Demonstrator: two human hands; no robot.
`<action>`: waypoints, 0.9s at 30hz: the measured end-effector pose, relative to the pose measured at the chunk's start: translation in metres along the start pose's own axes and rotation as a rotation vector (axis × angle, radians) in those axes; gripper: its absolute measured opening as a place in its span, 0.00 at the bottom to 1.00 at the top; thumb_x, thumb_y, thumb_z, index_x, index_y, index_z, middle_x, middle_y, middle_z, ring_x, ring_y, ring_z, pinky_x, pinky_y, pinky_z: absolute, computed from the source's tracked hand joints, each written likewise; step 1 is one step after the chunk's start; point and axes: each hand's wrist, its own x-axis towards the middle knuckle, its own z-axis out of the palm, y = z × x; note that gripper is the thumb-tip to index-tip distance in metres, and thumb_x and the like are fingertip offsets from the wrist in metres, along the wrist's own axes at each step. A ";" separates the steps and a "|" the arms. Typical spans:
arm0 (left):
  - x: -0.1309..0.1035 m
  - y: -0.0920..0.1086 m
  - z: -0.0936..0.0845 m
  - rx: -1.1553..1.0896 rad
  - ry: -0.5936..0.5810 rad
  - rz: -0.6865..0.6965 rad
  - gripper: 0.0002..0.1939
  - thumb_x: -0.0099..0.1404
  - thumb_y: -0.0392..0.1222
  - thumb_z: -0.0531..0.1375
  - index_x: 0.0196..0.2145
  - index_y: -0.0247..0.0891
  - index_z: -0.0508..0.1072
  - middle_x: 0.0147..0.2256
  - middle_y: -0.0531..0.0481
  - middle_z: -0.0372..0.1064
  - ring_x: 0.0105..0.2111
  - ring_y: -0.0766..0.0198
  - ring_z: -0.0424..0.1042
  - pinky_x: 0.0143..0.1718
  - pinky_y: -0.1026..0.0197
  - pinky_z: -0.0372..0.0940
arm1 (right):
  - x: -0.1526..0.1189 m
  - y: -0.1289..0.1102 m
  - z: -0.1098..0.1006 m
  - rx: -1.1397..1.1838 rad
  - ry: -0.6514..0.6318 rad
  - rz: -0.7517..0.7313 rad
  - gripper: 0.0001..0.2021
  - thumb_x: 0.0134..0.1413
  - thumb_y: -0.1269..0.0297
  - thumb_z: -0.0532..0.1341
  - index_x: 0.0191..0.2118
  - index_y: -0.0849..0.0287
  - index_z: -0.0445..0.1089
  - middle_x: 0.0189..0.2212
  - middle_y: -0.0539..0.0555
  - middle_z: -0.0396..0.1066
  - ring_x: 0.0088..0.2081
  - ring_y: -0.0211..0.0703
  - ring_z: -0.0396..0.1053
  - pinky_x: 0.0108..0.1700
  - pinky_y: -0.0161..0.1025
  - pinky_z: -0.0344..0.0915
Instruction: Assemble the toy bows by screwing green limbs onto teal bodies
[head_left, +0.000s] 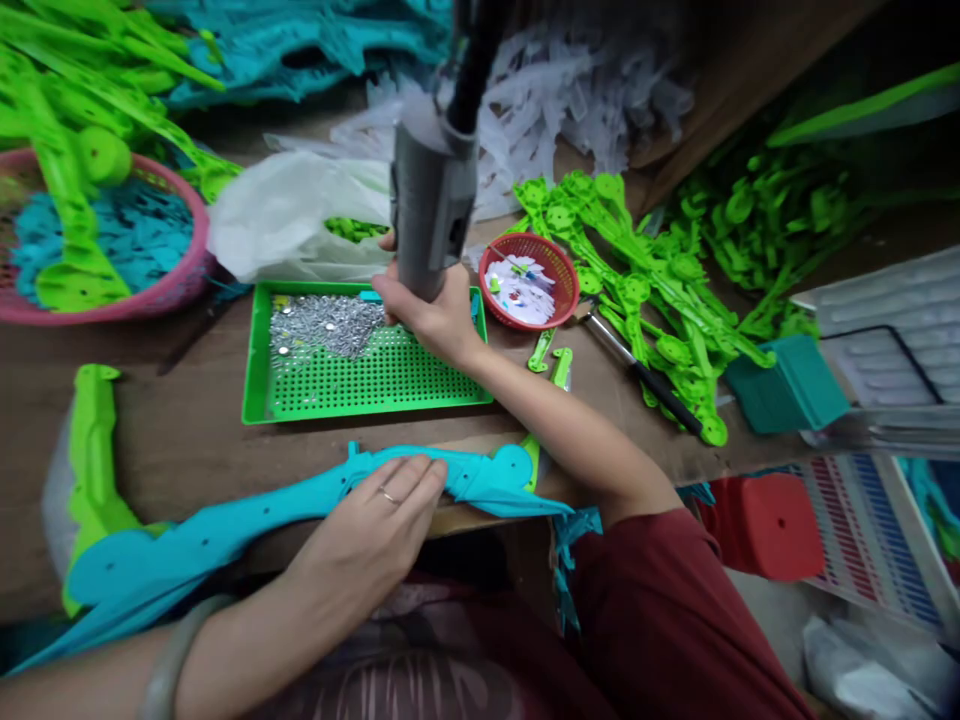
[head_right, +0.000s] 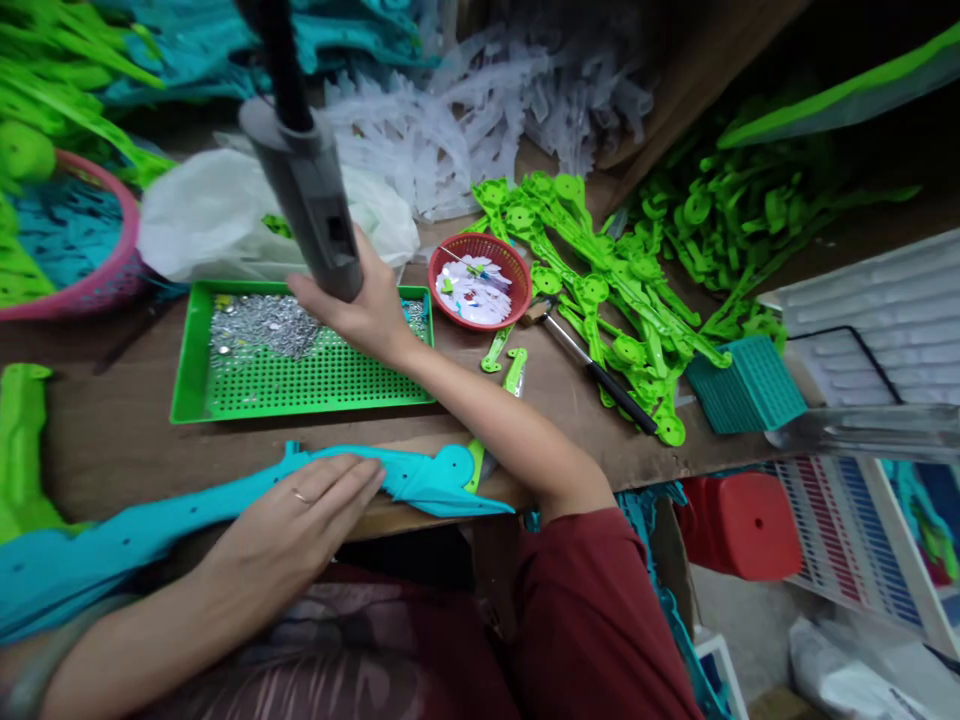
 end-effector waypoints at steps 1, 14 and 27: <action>-0.002 0.007 0.001 0.008 0.000 -0.042 0.24 0.64 0.23 0.46 0.51 0.25 0.75 0.49 0.37 0.76 0.47 0.52 0.75 0.48 0.50 0.71 | -0.002 0.000 0.000 0.031 0.002 0.003 0.22 0.49 0.44 0.69 0.40 0.50 0.62 0.24 0.43 0.67 0.27 0.37 0.68 0.31 0.38 0.69; 0.008 0.055 0.005 0.194 -0.054 -0.233 0.22 0.63 0.23 0.54 0.52 0.20 0.76 0.51 0.25 0.75 0.23 0.65 0.72 0.21 0.63 0.66 | -0.035 -0.066 -0.005 0.300 0.124 -0.137 0.14 0.57 0.58 0.66 0.47 0.48 0.65 0.20 0.40 0.63 0.19 0.34 0.64 0.21 0.35 0.63; 0.006 0.063 0.021 0.006 0.115 -0.298 0.17 0.63 0.24 0.51 0.40 0.23 0.79 0.33 0.36 0.78 0.27 0.59 0.75 0.24 0.61 0.67 | -0.132 -0.081 0.001 0.184 -0.103 -0.162 0.20 0.57 0.63 0.61 0.55 0.45 0.62 0.16 0.41 0.58 0.13 0.38 0.61 0.15 0.35 0.64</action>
